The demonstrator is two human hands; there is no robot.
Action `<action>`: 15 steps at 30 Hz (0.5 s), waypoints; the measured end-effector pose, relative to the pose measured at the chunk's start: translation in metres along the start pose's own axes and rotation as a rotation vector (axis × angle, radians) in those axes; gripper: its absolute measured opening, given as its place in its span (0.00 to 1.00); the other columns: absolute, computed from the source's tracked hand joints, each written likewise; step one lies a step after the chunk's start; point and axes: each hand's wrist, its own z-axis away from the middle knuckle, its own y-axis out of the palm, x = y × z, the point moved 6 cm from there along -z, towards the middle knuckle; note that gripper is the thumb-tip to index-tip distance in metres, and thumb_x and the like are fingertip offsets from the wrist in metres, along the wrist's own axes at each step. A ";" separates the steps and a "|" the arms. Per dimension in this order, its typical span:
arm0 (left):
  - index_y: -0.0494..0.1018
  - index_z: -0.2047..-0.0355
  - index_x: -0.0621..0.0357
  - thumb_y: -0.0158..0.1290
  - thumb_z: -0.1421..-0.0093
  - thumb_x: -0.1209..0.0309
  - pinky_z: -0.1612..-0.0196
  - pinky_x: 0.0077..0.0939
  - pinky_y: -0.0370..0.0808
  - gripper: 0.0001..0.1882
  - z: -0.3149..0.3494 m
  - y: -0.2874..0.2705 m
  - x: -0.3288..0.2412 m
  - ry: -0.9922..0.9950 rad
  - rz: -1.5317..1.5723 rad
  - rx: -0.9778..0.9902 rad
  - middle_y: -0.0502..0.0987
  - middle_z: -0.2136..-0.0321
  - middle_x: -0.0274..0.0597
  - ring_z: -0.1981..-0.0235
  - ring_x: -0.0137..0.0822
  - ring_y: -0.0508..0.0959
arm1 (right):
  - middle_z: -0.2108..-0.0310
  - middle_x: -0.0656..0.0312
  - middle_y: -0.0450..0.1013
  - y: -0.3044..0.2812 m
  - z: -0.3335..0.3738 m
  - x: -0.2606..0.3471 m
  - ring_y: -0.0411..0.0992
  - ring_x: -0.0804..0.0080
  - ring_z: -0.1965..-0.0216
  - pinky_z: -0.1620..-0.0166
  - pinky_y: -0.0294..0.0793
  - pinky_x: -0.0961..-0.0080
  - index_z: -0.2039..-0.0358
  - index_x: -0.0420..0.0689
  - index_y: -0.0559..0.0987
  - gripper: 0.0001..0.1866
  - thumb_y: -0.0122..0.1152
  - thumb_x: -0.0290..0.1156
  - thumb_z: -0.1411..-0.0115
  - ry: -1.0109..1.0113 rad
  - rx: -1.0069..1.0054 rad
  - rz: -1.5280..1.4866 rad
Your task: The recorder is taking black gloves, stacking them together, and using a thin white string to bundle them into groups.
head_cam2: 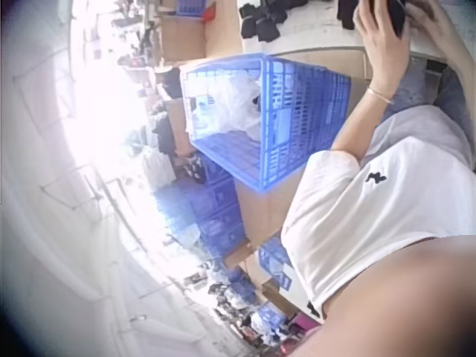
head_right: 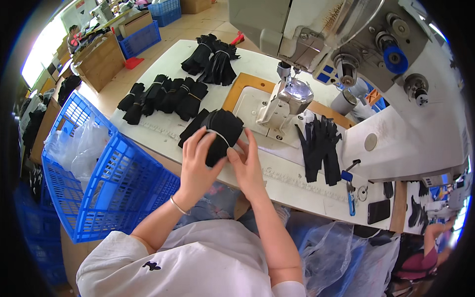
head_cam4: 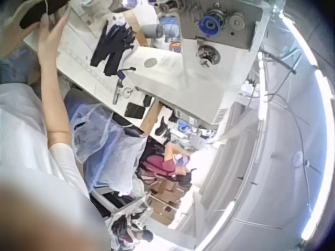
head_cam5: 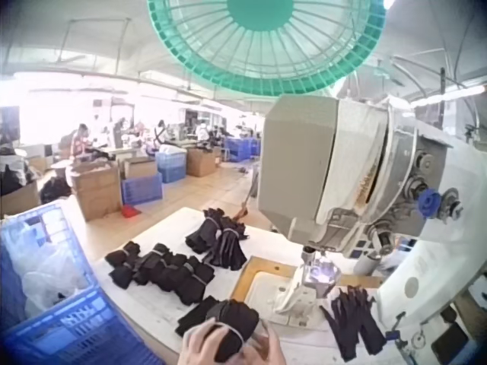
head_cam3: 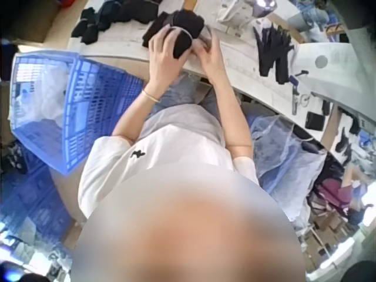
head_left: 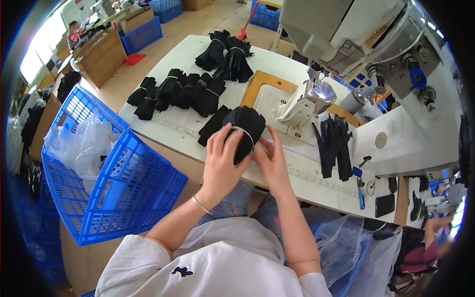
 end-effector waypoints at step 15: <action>0.55 0.39 0.66 0.63 0.43 0.63 0.41 0.29 0.65 0.39 0.005 0.029 -0.003 -0.544 1.164 0.448 0.67 0.47 0.43 0.45 0.32 0.68 | 0.35 0.53 0.52 -0.017 0.038 0.018 0.56 0.59 0.35 0.37 0.58 0.61 0.31 0.47 0.44 0.58 0.76 0.31 0.55 -0.223 -0.065 -0.071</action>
